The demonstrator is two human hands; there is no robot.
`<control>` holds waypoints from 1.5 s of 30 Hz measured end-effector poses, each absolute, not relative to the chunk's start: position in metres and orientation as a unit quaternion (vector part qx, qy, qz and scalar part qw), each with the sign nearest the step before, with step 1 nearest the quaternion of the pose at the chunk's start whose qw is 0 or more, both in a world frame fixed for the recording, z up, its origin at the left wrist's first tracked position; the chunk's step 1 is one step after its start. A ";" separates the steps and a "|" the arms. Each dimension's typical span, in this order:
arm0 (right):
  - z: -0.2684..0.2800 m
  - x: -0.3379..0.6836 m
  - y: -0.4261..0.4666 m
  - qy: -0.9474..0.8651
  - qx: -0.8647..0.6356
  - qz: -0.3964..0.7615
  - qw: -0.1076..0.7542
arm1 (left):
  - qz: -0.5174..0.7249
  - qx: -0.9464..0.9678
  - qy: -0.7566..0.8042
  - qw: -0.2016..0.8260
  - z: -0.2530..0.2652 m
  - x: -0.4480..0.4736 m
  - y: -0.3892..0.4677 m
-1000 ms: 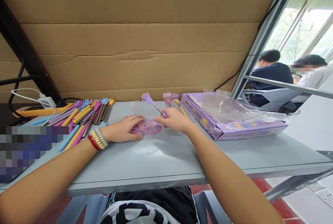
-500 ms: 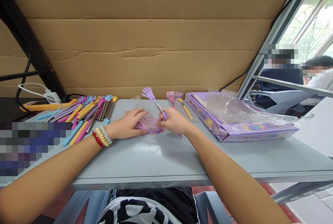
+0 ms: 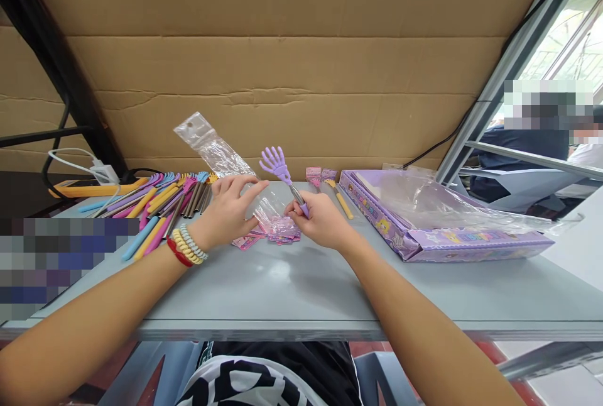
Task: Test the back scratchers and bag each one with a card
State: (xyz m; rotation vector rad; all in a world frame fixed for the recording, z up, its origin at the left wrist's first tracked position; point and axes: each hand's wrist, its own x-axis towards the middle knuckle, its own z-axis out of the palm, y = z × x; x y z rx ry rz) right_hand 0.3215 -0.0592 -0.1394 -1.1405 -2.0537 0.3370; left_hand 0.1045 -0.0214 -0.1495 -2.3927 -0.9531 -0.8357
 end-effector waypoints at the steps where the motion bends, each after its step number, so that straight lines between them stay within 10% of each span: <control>1: -0.139 0.321 -0.059 -0.810 -0.442 0.112 0.369 | -0.293 -0.862 -0.339 0.236 -0.150 0.106 -0.023; 15: -0.136 0.320 -0.063 -0.810 -0.456 0.056 0.364 | -0.243 -0.845 -0.380 0.289 -0.145 0.114 -0.031; 26: -0.137 0.335 -0.055 -0.827 -0.520 0.090 0.193 | -0.270 -0.789 -0.471 0.288 -0.136 0.095 -0.018; 45: -0.129 0.354 -0.051 -0.788 -0.520 0.067 0.323 | -0.269 -0.795 -0.459 0.293 -0.133 0.083 -0.010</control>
